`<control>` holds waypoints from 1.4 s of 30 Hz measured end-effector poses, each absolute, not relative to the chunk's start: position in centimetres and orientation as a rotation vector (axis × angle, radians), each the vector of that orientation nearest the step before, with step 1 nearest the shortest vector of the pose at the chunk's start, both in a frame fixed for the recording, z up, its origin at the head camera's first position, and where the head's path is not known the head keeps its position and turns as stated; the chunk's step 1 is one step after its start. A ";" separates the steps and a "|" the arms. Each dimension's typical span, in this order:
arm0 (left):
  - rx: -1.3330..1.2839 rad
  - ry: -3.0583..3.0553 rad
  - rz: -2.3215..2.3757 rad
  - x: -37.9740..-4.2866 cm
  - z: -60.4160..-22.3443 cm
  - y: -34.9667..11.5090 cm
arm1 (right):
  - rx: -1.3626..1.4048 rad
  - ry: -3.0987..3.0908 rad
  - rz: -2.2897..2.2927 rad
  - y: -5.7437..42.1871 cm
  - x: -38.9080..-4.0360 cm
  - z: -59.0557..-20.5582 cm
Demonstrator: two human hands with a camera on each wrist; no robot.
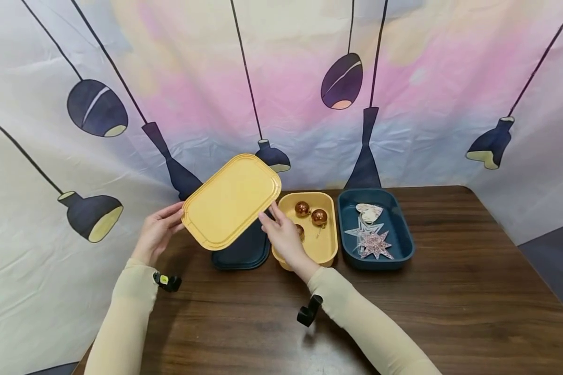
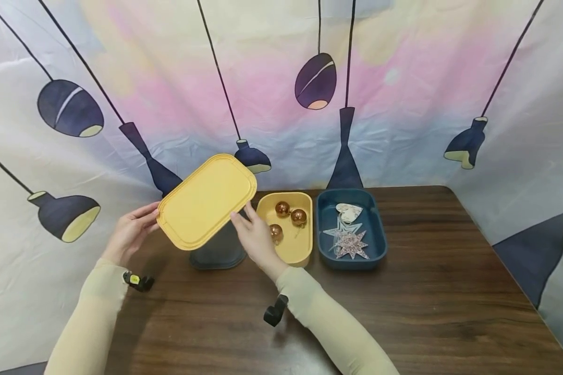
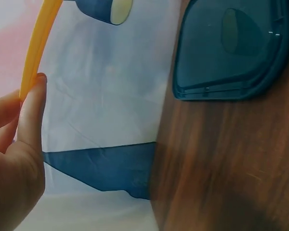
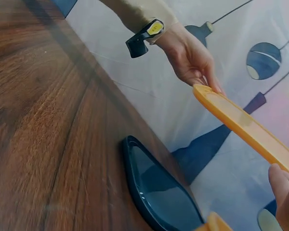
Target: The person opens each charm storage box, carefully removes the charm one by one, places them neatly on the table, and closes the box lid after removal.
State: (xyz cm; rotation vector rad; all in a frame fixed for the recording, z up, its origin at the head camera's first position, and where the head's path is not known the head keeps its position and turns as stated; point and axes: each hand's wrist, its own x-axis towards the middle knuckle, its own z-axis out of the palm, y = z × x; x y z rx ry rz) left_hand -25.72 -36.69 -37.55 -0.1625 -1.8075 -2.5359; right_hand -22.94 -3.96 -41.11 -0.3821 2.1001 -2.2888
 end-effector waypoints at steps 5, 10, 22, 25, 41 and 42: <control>-0.226 -1.810 -2.555 -25.5 -38.6 -37.3 | -0.453 2.112 -2.221 -5.9 -23.0 -41.7; -0.400 -1.922 -2.535 -24.6 -39.5 -38.9 | -0.504 2.097 -2.134 -7.4 -22.8 -42.6; -0.491 -2.050 -2.492 -23.1 -41.5 -41.4 | -0.552 2.062 -2.022 -9.4 -22.9 -44.5; -0.478 -2.021 -2.532 -23.1 -42.0 -41.5 | -0.551 2.060 -1.976 -9.7 -22.5 -44.9; -0.308 -2.286 -2.434 -22.9 -43.8 -41.9 | -0.439 1.996 -1.928 -10.9 -21.9 -47.3; -0.282 -2.318 -2.413 -22.9 -43.9 -42.0 | -0.426 1.987 -1.927 -10.9 -21.8 -47.4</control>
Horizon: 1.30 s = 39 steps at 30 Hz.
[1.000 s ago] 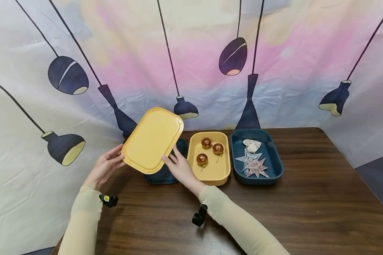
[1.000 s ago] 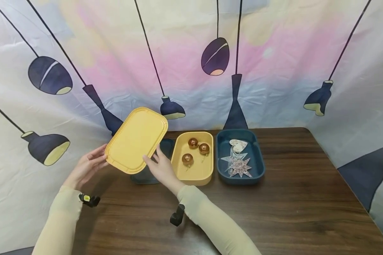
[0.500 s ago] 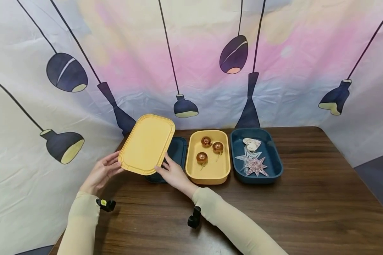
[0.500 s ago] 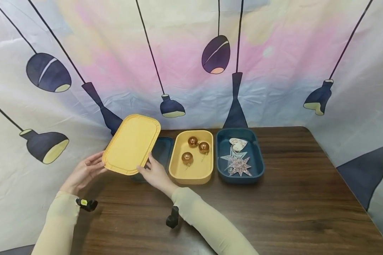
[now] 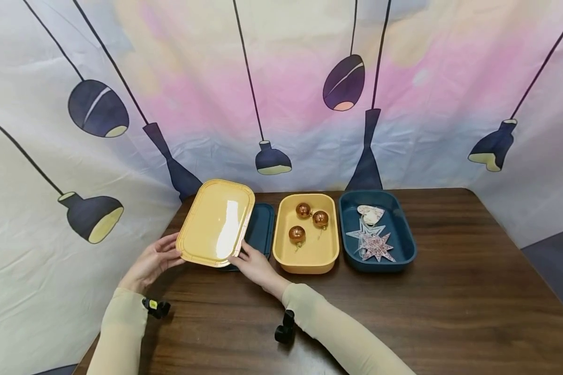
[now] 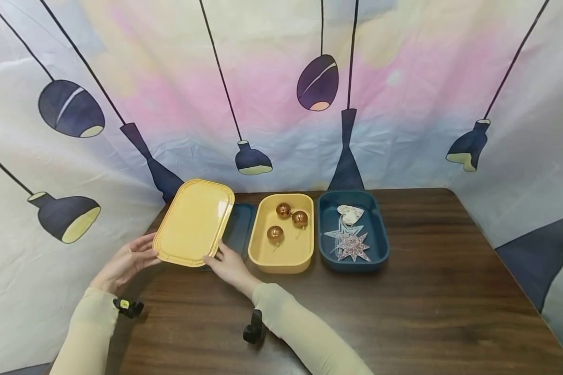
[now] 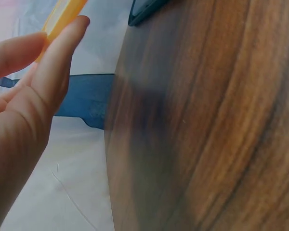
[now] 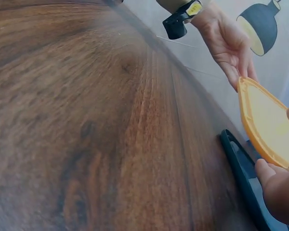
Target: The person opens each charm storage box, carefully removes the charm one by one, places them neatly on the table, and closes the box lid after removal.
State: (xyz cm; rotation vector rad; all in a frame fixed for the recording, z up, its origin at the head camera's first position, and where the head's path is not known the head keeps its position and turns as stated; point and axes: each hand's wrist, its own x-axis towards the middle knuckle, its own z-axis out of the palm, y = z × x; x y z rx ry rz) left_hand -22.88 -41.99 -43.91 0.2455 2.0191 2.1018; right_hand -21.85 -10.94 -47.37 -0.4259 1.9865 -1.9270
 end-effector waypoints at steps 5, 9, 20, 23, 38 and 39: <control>0.149 2.136 1.970 -22.4 -44.0 -42.2 | -0.399 1.961 -1.908 -11.0 -21.4 -47.7; 0.129 2.248 1.829 -22.2 -43.8 -42.2 | -0.424 1.963 -1.912 -11.0 -21.4 -47.7; 0.073 2.348 1.590 -22.5 -44.6 -42.2 | -0.450 2.075 -1.789 -11.0 -21.7 -48.2; 0.064 2.353 1.554 -22.3 -44.8 -42.3 | -0.453 2.091 -1.774 -11.1 -21.6 -48.3; -0.043 2.383 1.463 -22.1 -44.9 -42.0 | -0.512 2.187 -1.704 -11.4 -21.8 -48.4; -0.037 2.379 1.459 -22.0 -44.9 -42.0 | -0.520 2.198 -1.697 -11.4 -21.8 -48.4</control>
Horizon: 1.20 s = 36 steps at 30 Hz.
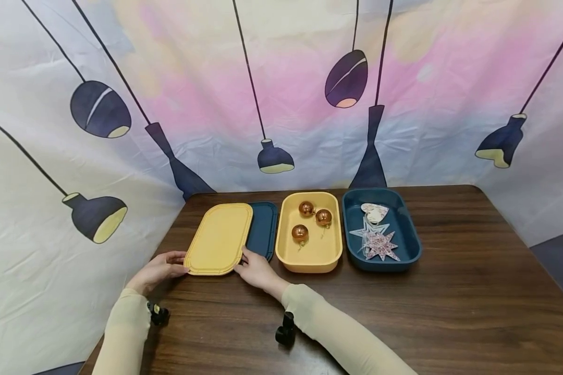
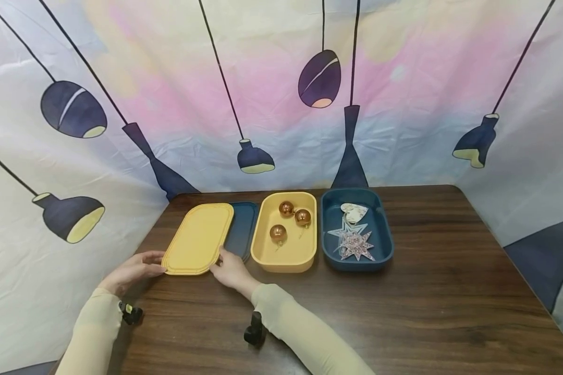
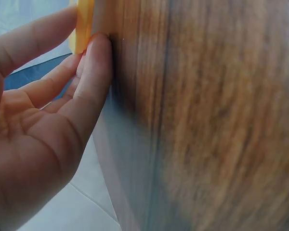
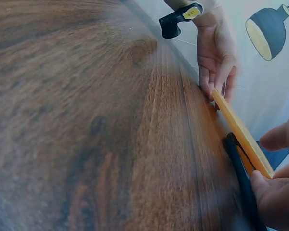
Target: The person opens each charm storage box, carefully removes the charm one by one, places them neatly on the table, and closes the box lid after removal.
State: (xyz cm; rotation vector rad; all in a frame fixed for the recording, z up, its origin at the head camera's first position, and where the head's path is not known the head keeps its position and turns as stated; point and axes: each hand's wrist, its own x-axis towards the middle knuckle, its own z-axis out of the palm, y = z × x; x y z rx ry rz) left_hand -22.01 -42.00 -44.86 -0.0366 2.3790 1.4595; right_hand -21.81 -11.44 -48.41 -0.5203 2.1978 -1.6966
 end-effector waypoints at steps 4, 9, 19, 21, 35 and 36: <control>-0.038 2.370 1.453 -21.8 -44.8 -42.0 | -0.558 2.245 -1.649 -11.5 -21.8 -48.4; -0.073 2.370 1.461 -22.0 -45.0 -42.1 | -0.582 2.339 -1.580 -11.3 -21.8 -48.1; -0.110 2.387 1.433 -22.1 -45.2 -42.0 | -0.554 2.378 -1.562 -11.3 -22.0 -47.9; -0.114 2.392 1.428 -22.1 -45.2 -42.0 | -0.562 2.383 -1.552 -11.3 -22.0 -47.9; -0.088 2.375 1.426 -21.9 -45.1 -42.0 | -0.543 2.393 -1.540 -11.5 -22.1 -47.8; -0.084 2.372 1.427 -22.0 -45.2 -42.1 | -0.537 2.391 -1.544 -11.4 -22.1 -47.8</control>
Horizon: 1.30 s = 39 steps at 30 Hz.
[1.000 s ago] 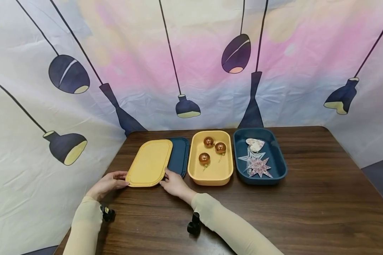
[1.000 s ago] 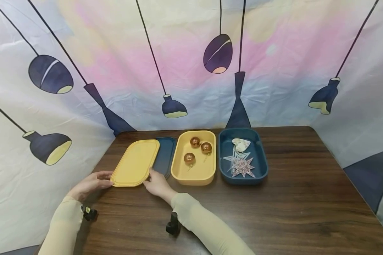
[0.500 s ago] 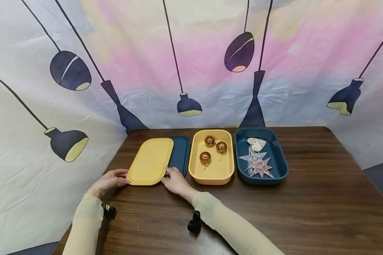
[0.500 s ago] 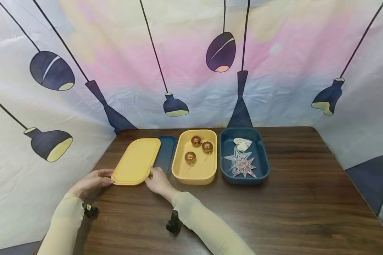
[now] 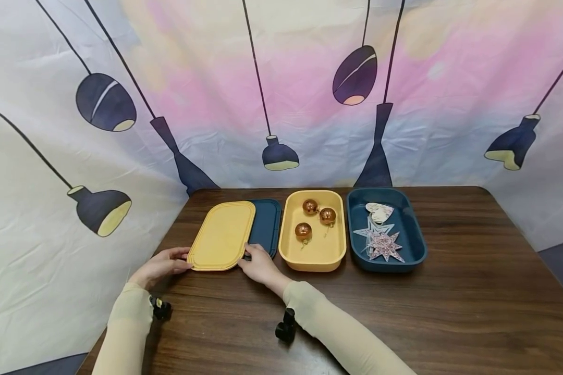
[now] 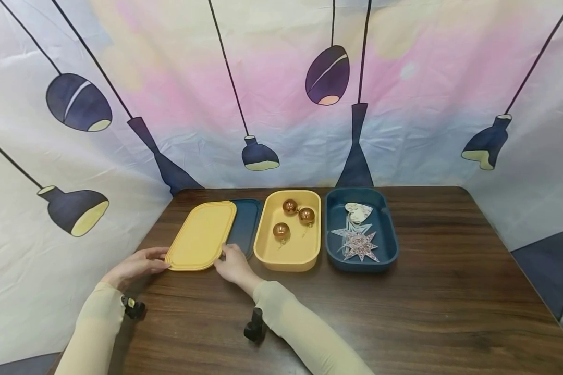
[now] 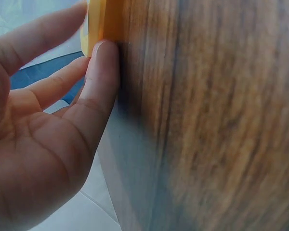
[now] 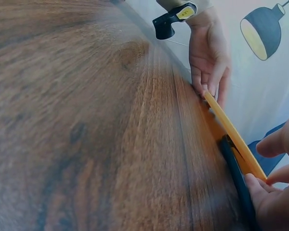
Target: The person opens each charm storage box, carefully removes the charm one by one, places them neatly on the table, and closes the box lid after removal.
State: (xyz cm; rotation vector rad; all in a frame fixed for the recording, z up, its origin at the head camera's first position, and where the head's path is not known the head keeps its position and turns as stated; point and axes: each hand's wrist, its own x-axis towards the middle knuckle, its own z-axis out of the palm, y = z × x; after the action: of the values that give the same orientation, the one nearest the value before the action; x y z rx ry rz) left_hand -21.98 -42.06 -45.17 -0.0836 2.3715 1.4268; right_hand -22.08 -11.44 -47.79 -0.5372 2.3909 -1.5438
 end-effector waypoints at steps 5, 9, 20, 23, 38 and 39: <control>-0.085 2.361 1.422 -22.1 -45.0 -42.0 | -0.518 2.387 -1.545 -11.2 -22.1 -47.7; -0.093 2.366 1.405 -22.1 -44.9 -41.8 | -0.515 2.387 -1.544 -11.3 -22.1 -47.8; -0.118 2.354 1.424 -22.0 -45.1 -41.7 | -0.493 2.385 -1.554 -11.5 -22.0 -48.0; -0.120 2.365 1.411 -22.0 -45.1 -41.7 | -0.484 2.361 -1.581 -11.5 -22.0 -48.1; -0.119 2.376 1.403 -21.9 -45.0 -41.8 | -0.490 2.300 -1.631 -11.6 -21.7 -48.1; -0.122 2.376 1.405 -21.9 -45.0 -41.8 | -0.495 2.304 -1.629 -11.6 -21.7 -48.1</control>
State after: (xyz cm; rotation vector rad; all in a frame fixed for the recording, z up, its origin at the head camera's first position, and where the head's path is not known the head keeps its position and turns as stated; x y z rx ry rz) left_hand -21.93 -41.78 -44.99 -0.1222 2.3763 1.4049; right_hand -21.73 -11.59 -48.10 -0.4950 2.3039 -1.6291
